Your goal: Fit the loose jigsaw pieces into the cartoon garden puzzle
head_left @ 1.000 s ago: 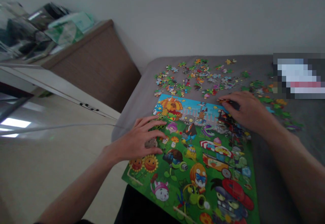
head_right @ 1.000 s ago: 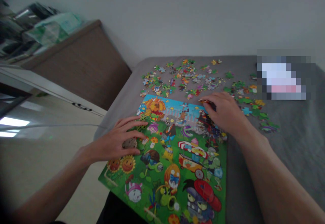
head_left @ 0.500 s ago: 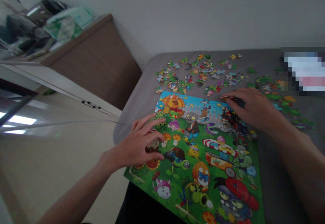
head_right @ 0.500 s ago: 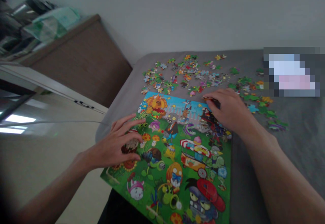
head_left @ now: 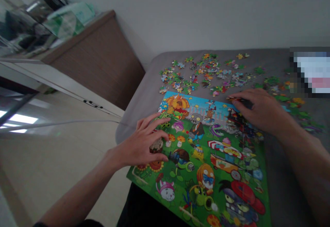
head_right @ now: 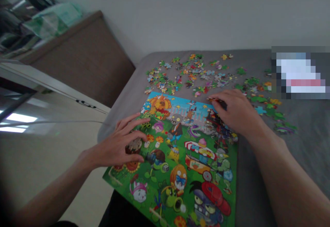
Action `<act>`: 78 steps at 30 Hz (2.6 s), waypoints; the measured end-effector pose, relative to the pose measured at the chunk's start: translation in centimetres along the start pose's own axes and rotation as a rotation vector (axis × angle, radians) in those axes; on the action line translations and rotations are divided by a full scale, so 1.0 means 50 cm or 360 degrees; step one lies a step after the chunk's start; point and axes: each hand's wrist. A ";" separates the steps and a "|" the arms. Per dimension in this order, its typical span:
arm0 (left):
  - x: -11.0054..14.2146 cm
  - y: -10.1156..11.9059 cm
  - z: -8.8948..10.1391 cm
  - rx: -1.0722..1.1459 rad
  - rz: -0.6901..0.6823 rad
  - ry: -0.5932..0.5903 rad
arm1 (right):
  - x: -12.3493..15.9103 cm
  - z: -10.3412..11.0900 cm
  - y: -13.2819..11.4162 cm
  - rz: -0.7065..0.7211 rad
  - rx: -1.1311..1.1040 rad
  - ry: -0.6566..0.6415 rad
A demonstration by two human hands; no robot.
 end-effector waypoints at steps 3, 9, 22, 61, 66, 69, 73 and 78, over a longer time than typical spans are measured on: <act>-0.002 0.000 -0.001 0.0003 -0.0002 -0.0001 | 0.000 0.000 0.002 0.0010 -0.0013 -0.0012; -0.006 0.002 -0.001 0.0017 -0.0008 -0.0013 | 0.000 -0.002 0.004 0.0003 -0.0012 -0.0003; -0.007 0.005 -0.002 -0.0018 -0.0014 -0.0010 | -0.001 -0.006 0.010 0.0067 -0.0024 0.0037; -0.308 -0.253 0.075 -0.0077 0.0426 0.0755 | 0.000 -0.007 -0.007 -0.0053 -0.0137 -0.0005; -0.319 -0.224 0.063 -0.0049 0.0413 0.0568 | 0.000 -0.004 -0.008 -0.0082 -0.0150 -0.0012; -0.316 -0.218 0.067 -0.0022 0.0422 0.0564 | -0.001 -0.004 -0.009 -0.0090 -0.0153 -0.0005; -0.305 -0.222 0.086 -0.0014 0.0491 0.0679 | 0.000 -0.005 -0.008 -0.0128 -0.0153 0.0007; -0.290 -0.253 0.102 0.0000 0.0682 0.0762 | 0.002 -0.008 -0.005 -0.0156 -0.0139 0.0023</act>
Point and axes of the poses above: each hand's wrist, its own x-axis away from the middle knuckle, its own z-axis out of the back of the hand, y = z × x, and after that the axes turned 6 degrees about -y, right-handed
